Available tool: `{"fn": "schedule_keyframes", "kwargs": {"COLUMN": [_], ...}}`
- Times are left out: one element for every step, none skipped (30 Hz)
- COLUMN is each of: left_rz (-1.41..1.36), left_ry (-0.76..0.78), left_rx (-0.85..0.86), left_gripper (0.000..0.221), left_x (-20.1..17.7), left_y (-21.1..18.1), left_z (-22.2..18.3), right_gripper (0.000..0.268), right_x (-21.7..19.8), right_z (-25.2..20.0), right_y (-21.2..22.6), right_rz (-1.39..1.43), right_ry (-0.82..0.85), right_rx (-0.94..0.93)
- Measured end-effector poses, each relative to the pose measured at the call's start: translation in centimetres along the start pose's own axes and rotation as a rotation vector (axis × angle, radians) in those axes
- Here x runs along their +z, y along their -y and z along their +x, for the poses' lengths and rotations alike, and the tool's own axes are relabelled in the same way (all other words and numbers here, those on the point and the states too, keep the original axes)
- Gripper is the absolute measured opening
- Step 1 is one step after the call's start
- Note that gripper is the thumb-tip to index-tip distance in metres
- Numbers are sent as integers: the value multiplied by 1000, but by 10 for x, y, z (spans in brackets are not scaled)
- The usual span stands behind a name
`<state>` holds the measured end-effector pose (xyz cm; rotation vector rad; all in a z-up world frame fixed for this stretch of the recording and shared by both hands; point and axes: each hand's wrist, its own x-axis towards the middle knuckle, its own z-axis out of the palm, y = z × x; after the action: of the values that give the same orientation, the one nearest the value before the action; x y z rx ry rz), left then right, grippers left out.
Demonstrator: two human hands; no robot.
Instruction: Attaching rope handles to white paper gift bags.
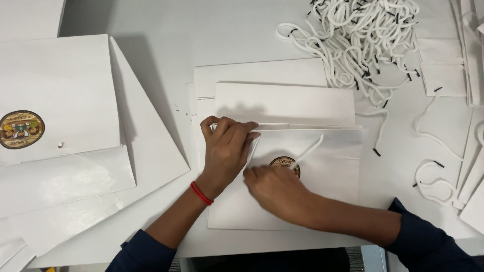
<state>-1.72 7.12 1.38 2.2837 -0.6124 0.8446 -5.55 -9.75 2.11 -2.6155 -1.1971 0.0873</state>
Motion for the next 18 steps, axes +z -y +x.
{"fn": "schedule_keyframes", "kwargs": {"left_rz": [8, 9, 4, -5, -8, -19, -31, -30, -25, -22, -22, 3, 27, 29, 49, 65, 64, 81], "left_ry": [-6, -6, 6, 19, 19, 32, 45, 47, 44, 39, 39, 17, -4, -6, -8, -9, -8, -17], "left_rx": [-7, -5, -37, -68, -66, -86, -105, -104, -81, -58, -58, -12, 34, 39, 72, 99, 97, 133], "left_gripper": [14, 14, 15, 16, 16, 16, 16, 16, 16, 17, 17, 16, 15, 15, 15, 15, 15, 15], "left_x": [0, 1, 2, 3, 5, 5, 6, 4, 2, 0, 0, -1, -2, -2, -2, -2, -2, -2], "left_y": [0, 1, 2, 2, 3, 4, 4, 3, 2, 1, -1, -2, -3, -3, -2, -4, -4, -3], "left_z": [1, 0, -1, -2, -3, -3, -4, -3, -3, -2, -3, -4, -4, -4, -5, -7, -8, -8], "right_gripper": [7, 7, 8, 9, 9, 13, 18, 18, 20, 23, 23, 31, 38, 38, 40, 41, 41, 41], "right_x": [5, -6, -17, -27, -39, -51, -62, -71, -79, -89, -89, -89, -89, -88, -87, -86, -86, -88], "right_z": [-4, -2, -1, -1, 0, 0, 1, 4, 7, 10, 9, 8, 8, 7, 5, 2, -1, -3], "right_y": [4, 3, 2, 1, -5, -11, -16, -22, -27, -33, -42, -52, -62, -64, -67, -69, -66, -64], "right_rz": [74, 74, 112, 150, 150, 107, 63, 65, 6, -55, -55, -60, -65, -67, -10, 48, 48, 85], "right_ry": [87, 85, 161, 239, 238, 151, 64, 63, -91, -243, -243, -211, -180, -184, -142, -92, -89, -83], "right_rx": [-57, -57, -39, -18, -15, -26, -37, -36, 7, 50, 50, 89, 128, 127, 147, 167, 168, 190]}}
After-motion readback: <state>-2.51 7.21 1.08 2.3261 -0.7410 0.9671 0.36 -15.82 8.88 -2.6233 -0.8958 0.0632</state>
